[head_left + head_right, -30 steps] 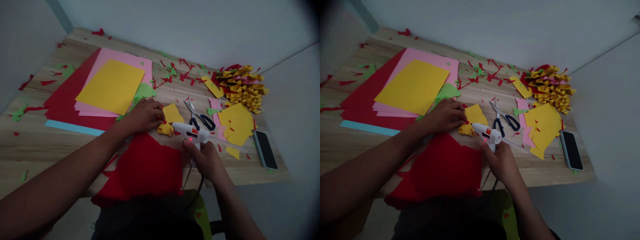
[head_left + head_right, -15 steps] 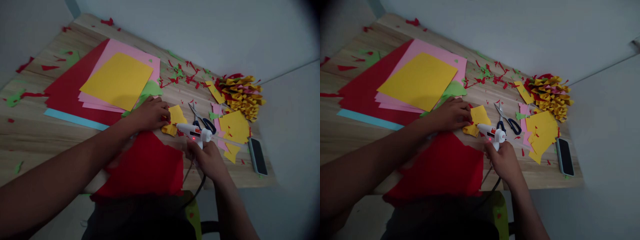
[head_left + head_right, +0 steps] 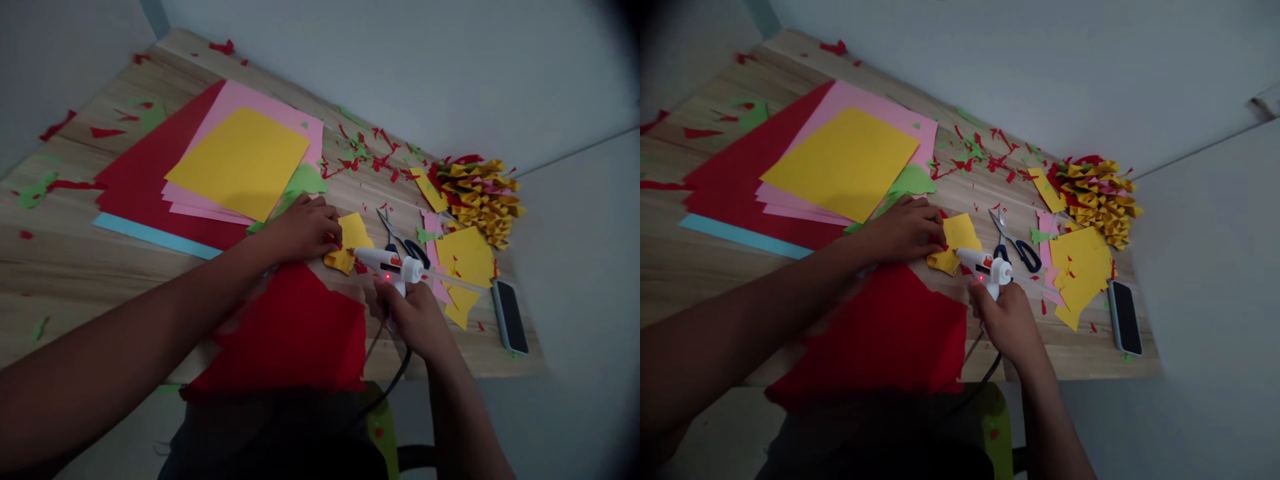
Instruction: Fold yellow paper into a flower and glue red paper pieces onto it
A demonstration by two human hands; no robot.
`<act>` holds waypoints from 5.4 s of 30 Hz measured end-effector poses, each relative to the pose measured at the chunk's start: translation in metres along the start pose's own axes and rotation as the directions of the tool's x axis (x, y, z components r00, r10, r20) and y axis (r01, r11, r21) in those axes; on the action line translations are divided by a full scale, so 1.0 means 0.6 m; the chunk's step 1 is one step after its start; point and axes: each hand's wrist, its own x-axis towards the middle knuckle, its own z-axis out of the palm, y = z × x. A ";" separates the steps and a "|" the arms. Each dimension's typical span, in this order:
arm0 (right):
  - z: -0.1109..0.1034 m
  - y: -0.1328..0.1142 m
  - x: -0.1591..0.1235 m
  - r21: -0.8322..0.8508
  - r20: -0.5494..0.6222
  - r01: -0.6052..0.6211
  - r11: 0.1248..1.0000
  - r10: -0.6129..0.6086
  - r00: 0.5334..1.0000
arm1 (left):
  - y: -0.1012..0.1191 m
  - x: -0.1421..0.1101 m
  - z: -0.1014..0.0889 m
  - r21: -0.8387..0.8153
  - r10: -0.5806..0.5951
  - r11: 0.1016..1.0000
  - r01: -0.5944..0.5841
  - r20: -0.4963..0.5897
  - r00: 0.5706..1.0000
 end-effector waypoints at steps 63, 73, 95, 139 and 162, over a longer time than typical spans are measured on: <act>0.085 -0.093 -0.030 0.233 -0.325 0.573 0.785 -0.493 0.807 | 0.187 -0.059 -0.106 -0.591 -0.519 0.686 0.425 0.011 0.855; 0.043 0.017 0.048 -0.135 -0.353 0.379 0.916 -0.402 0.845 | 0.110 -0.029 -0.062 -0.813 -0.658 0.537 0.226 -0.235 0.716; 0.044 0.010 0.095 -0.093 -0.330 0.415 0.905 -0.421 0.845 | 0.069 -0.024 0.001 -0.880 -0.440 0.433 0.193 -0.020 0.898; 0.068 0.026 0.109 -0.071 -0.364 0.569 0.819 -0.553 0.749 | 0.061 -0.028 0.005 -0.884 -0.506 0.387 0.264 0.036 0.862; 0.062 0.014 0.105 0.342 -0.482 0.534 0.773 -0.344 0.806 | 0.061 -0.034 0.007 -0.931 -0.548 0.360 0.059 -0.160 0.821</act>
